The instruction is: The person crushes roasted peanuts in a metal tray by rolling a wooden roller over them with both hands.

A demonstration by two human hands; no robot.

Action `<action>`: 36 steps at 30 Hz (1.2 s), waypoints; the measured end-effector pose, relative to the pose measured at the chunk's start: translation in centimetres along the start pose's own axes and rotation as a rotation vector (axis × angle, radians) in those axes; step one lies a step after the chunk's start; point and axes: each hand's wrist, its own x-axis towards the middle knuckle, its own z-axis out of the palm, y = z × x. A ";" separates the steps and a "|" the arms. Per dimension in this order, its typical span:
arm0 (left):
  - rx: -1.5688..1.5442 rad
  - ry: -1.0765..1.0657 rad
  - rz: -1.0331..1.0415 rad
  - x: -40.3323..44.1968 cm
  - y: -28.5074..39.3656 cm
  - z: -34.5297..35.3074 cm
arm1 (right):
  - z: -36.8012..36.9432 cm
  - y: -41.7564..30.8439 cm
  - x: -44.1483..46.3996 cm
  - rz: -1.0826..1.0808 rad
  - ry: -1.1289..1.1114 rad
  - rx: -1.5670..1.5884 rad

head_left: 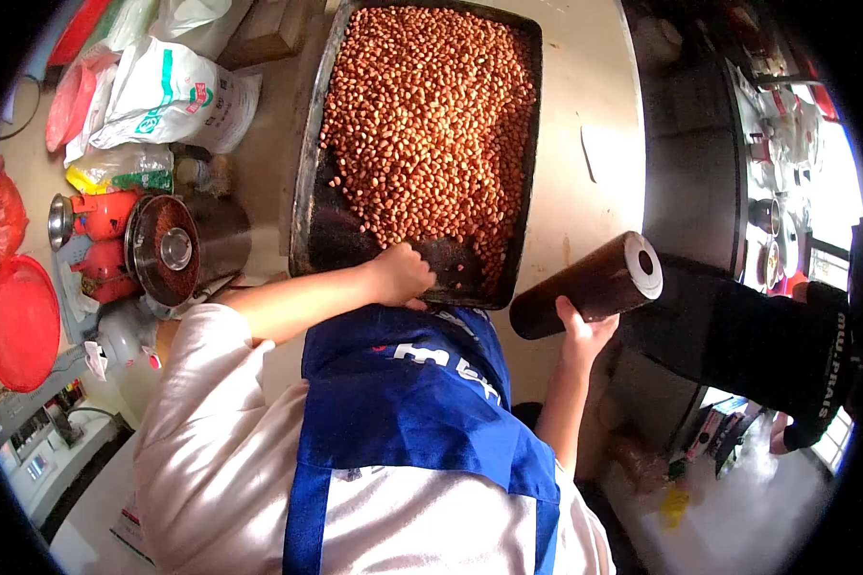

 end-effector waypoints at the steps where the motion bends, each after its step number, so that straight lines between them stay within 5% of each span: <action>1: -0.005 -0.064 0.027 0.0 -0.2 0.9 | -0.2 0.3 -0.3 -0.009 0.055 0.023; 9: 0.160 0.032 0.251 -0.1 1.7 -2.5 | -4.5 3.9 -3.2 -0.060 0.302 0.159; 17: 0.208 0.503 0.171 -2.8 5.5 -5.7 | -9.1 6.2 -4.3 -0.235 0.248 -0.004; 20: 0.292 0.229 0.207 -3.0 5.0 -3.8 | -7.3 5.1 -2.8 -0.177 0.161 -0.016; 28: 0.237 0.450 0.032 -4.2 6.8 -5.1 | -2.4 4.4 0.4 -0.352 -0.082 -0.210; 34: 0.230 0.232 0.056 -1.8 6.4 1.6 | -0.8 0.4 3.8 -0.199 -0.220 -0.166; 36: 0.217 0.197 0.066 0.1 5.2 4.5 | 1.6 -0.5 5.1 -0.401 -0.334 -0.650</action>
